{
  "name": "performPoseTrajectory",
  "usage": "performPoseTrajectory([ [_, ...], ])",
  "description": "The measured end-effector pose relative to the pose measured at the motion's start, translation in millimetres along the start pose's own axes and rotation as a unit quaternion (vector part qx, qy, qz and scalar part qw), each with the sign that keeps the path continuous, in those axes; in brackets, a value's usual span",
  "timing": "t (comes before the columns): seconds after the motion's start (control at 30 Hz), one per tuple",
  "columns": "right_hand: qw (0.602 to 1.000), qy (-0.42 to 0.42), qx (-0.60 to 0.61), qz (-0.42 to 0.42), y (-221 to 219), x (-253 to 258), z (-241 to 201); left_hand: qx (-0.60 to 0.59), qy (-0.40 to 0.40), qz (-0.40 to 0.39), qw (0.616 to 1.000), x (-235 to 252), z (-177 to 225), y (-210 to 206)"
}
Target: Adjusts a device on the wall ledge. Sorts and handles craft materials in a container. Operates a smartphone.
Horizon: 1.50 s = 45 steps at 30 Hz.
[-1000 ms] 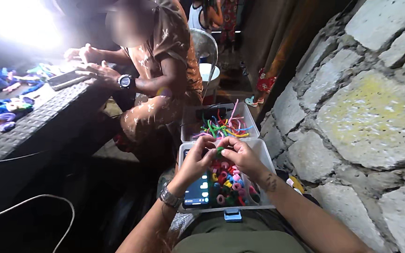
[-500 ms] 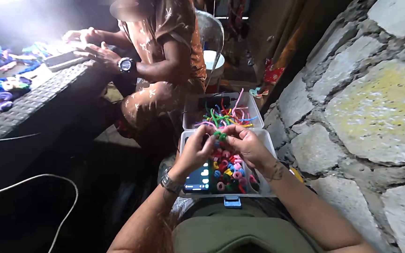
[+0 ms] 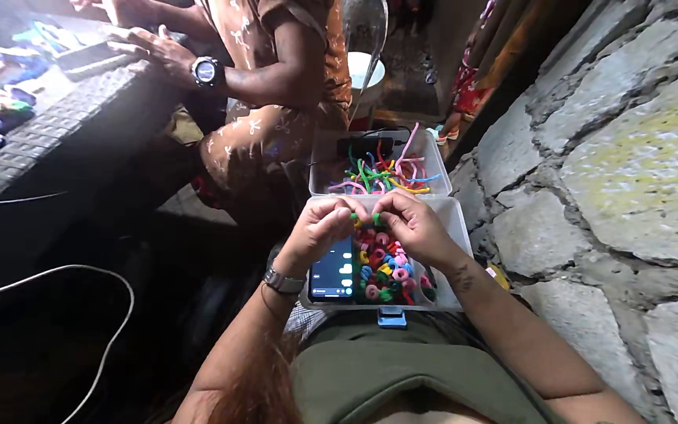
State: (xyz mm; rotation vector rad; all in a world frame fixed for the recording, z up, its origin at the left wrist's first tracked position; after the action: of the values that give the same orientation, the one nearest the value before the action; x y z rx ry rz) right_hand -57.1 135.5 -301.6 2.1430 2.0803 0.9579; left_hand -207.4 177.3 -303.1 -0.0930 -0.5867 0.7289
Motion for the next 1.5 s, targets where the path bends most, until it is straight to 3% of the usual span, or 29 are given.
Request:
performPoseTrajectory([
  [0.07, 0.998, -0.023, 0.045, -0.034, -2, 1, 2, -0.033, -0.001, 0.001, 0.999, -1, 1, 0],
  [0.17, 0.987, -0.032, 0.130, -0.086, -6, 0, -1, 0.013, 0.010, 0.095, 0.995, -3, 0, 9],
  [0.23, 0.983, -0.026, 0.154, -0.101, -7, -1, -3, 0.177, -0.002, 0.134, 0.975, -2, 6, 10],
  [0.3, 0.978, -0.043, 0.177, -0.100, -7, -3, -3, 0.372, -0.031, 0.138, 0.917, 1, 16, 4],
  [0.37, 0.965, -0.079, 0.234, -0.086, -6, -3, 2, 0.492, -0.074, 0.131, 0.857, 1, 22, 0],
  [0.47, 0.901, -0.184, 0.390, -0.056, -5, -5, 9, 0.581, -0.142, 0.120, 0.792, -2, 28, -3],
  [0.6, 0.791, -0.283, 0.542, 0.000, -4, -7, 16, 0.623, -0.167, 0.109, 0.756, -5, 28, 1],
  [0.83, 0.744, -0.184, 0.636, -0.082, -7, -2, 9, 0.684, -0.184, 0.097, 0.699, -4, 26, 3],
  [0.9, 0.794, -0.183, 0.576, -0.065, -4, -1, 8, 0.688, -0.187, 0.100, 0.694, -3, 26, 9],
  [1.0, 0.941, -0.139, 0.308, -0.028, 10, 2, 3, 0.708, -0.188, 0.124, 0.670, -2, 36, 22],
  [1.07, 0.984, -0.100, 0.150, 0.006, 18, 3, 0, 0.721, -0.184, 0.133, 0.655, -3, 42, 32],
  [1.13, 0.996, -0.055, 0.056, 0.038, 23, 1, -4, 0.717, -0.177, 0.126, 0.663, -5, 44, 38],
  [1.33, 0.985, 0.069, -0.111, 0.116, 42, -2, -12, 0.644, -0.130, 0.042, 0.752, -14, 39, 41],
  [1.4, 0.975, 0.131, -0.159, 0.085, 40, -7, -19, 0.630, -0.129, 0.069, 0.763, -15, 41, 43],
  [1.5, 0.951, 0.245, -0.183, -0.039, 19, -22, -32, 0.598, -0.125, 0.094, 0.786, -9, 48, 46],
])
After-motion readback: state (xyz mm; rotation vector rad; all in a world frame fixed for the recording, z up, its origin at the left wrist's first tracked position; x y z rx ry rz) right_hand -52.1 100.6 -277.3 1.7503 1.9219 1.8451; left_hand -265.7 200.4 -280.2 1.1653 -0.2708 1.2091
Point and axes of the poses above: each hand's wrist, its own x-axis towards the middle knuckle, its own y-axis out of the back of the hand, z = x × y, the point moved 7 cm from there along x, towards the middle knuckle, and after that the axes turned 4 degrees about z, right-handed, at the moved point
